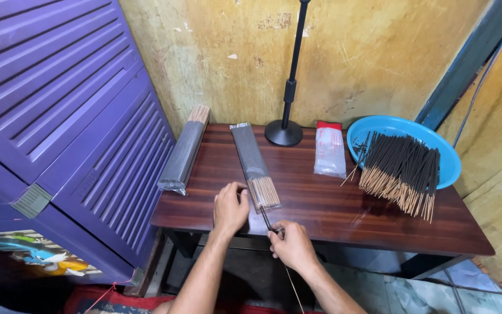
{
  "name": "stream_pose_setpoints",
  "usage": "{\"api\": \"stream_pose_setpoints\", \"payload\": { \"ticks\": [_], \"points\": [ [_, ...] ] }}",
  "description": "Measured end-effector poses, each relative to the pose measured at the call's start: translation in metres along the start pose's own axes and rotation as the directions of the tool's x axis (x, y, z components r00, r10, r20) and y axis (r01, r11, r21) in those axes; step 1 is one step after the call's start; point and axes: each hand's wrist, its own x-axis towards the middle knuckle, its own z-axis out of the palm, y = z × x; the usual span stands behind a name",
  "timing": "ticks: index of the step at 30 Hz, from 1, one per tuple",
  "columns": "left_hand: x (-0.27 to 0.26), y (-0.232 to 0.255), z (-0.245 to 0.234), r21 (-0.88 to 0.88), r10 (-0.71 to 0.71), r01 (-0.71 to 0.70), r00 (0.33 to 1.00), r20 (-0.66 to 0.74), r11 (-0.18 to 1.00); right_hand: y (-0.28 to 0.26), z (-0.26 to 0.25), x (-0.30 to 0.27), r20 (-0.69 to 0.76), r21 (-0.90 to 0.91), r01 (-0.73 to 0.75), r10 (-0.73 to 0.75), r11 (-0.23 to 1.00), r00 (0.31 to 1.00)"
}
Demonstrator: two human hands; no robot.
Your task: The person is manually packing bundles of incense sticks into long, narrow plastic sleeves on a wooden table.
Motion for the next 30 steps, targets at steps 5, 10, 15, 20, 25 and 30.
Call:
{"api": "stream_pose_setpoints", "payload": {
  "ticks": [5, 10, 15, 20, 25, 30],
  "points": [
    [0.028, -0.032, 0.020, 0.063, 0.107, -0.112, 0.991, 0.081, 0.992, -0.013, 0.003, 0.011, -0.002, -0.069, -0.013, 0.013, 0.998, 1.000],
    [0.037, -0.030, 0.029, 0.130, 0.089, -0.101, 0.992, 0.094, 0.986, -0.019, 0.004, 0.021, -0.031, -0.044, 0.018, -0.020, 0.999, 0.999],
    [0.045, -0.030, 0.026, 0.216, 0.114, -0.148, 0.981, 0.160, 0.965, -0.016, 0.007, 0.034, -0.015, -0.098, 0.014, -0.016, 0.995, 1.000],
    [0.043, -0.022, 0.016, 0.197, 0.168, -0.199, 0.972, 0.164, 0.960, -0.016, 0.006, 0.040, 0.000, -0.110, 0.015, -0.015, 0.994, 1.000],
    [0.043, -0.025, 0.016, 0.231, 0.128, -0.178, 0.969, 0.212, 0.957, -0.012, 0.009, 0.044, 0.009, -0.095, 0.056, -0.055, 0.994, 0.998],
    [0.036, -0.009, 0.007, 0.244, 0.162, -0.213, 0.964, 0.211, 0.946, -0.014, 0.007, 0.024, 0.050, -0.074, 0.007, -0.003, 0.997, 0.999]
  ]
}}
